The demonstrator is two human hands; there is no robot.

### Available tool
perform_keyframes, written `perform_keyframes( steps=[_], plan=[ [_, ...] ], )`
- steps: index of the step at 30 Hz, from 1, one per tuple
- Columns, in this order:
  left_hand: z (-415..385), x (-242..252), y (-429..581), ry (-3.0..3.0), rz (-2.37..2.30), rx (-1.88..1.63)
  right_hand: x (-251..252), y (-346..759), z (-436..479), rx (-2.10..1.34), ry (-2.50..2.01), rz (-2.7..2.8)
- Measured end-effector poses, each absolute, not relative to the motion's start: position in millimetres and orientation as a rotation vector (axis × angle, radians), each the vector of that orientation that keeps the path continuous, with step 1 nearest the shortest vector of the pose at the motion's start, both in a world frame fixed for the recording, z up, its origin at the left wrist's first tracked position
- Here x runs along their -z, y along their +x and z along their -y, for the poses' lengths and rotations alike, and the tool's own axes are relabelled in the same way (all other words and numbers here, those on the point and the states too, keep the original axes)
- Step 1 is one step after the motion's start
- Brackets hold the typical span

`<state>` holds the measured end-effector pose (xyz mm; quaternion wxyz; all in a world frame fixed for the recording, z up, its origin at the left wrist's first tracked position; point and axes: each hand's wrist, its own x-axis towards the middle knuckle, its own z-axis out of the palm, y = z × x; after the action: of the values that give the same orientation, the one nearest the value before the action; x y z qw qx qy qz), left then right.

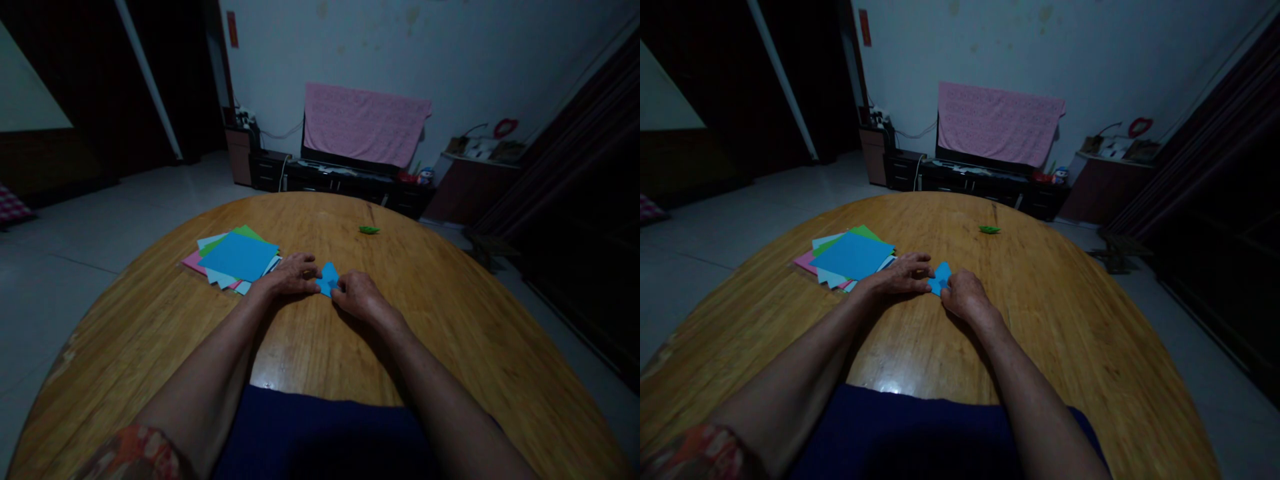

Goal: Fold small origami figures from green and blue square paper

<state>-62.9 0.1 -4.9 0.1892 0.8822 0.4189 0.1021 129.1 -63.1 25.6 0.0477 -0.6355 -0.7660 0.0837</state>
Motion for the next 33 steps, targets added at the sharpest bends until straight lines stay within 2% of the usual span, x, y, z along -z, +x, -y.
perform_keyframes(
  steps=[17, 24, 29, 33],
  plan=[
    [-1.1, 8.2, -63.5, 2.491, -1.167, -0.281, -21.6, 136.2, 61.2, -0.338, -1.977, 2.217],
    [-1.8, 8.0, -64.5, 2.489, -1.157, -0.289, -9.6, 142.0, 47.5, -0.268, -1.524, 2.383],
    [-2.8, 8.1, -64.6, 2.519, -1.118, -0.347, -9.9, 139.8, 33.6, -0.432, -1.467, 2.473],
    [-0.5, 3.2, -63.4, 2.514, -1.145, -0.367, -21.0, 134.4, 33.4, -0.364, -1.469, 2.545]
  ],
)
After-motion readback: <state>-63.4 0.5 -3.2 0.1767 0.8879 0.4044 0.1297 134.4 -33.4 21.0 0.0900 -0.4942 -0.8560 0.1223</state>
